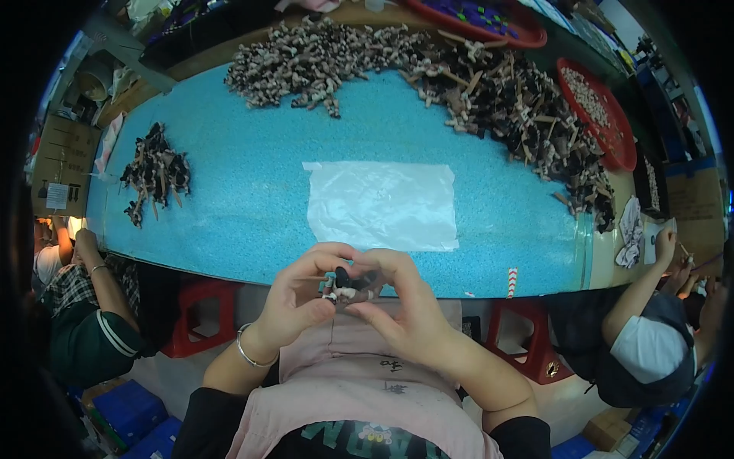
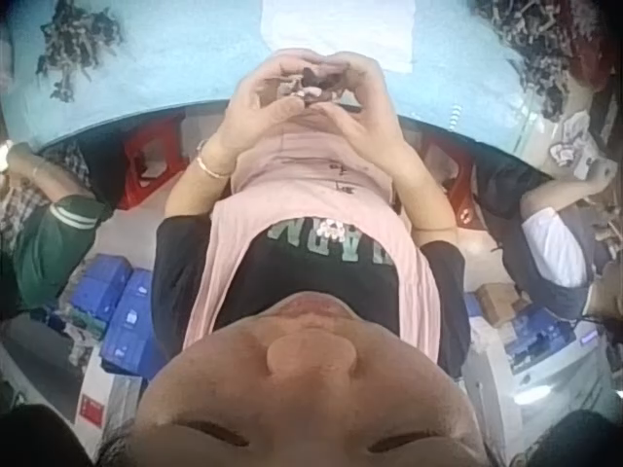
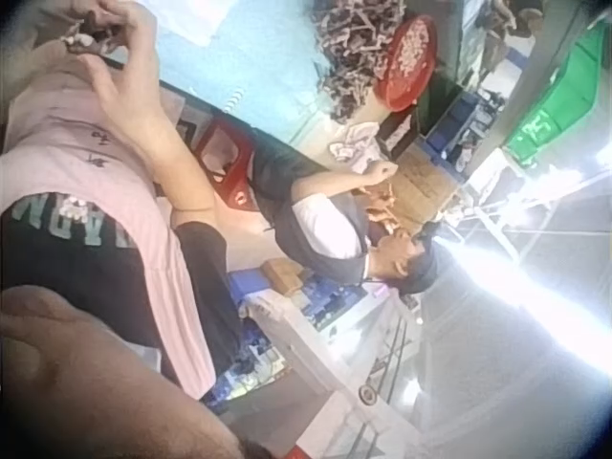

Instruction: The person assembles toy figures by applying glue to figure bodies with a squeeze bottle and attaching small parts to them by hand.

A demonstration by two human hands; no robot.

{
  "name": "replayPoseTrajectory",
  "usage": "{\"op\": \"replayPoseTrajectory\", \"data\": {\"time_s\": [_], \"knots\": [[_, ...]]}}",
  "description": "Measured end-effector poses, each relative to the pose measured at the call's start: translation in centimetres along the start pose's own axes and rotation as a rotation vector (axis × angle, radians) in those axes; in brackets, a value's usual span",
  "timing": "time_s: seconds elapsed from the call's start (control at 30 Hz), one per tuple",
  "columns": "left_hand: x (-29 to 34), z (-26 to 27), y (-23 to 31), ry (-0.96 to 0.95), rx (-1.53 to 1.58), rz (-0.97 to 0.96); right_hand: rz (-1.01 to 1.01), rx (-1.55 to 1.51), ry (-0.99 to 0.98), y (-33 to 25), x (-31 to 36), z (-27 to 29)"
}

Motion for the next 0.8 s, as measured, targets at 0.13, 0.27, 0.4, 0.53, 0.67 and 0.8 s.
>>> {"op": "replayPoseTrajectory", "data": {"time_s": [0.13,0.27,0.4,0.53,0.67,0.8], "knots": [[-0.5,1.5,3.1,0.059,-0.077,-0.100,0.082,0.037,-0.018,-2.9,-2.3,-1.3],[-1.1,3.9,7.4,0.139,-0.345,-0.328,0.136,0.112,-0.133,-5.4,-5.9,-3.0],[-1.7,7.0,9.8,0.212,-0.341,-0.381,0.188,0.108,-0.115,-7.0,-9.4,-4.5],[-2.4,9.7,10.7,0.245,-0.261,-0.366,0.207,0.143,-0.091,-7.1,-12.0,-5.4],[-1.3,13.9,9.2,0.375,-0.389,-0.336,0.031,0.111,-0.130,-4.9,-15.9,-6.7],[-0.4,17.1,10.1,0.446,-0.380,-0.306,0.325,0.451,-0.163,-10.6,-19.6,-4.7]]}}
Point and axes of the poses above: each hand's wrist, its own x-axis away from the middle knuckle, its own z-axis out of the back of the hand, y = z × x, the point moved 10 cm from there along -x, towards the middle knuckle, and after that the axes turned 13 degrees about -x, right-handed, at the moved point
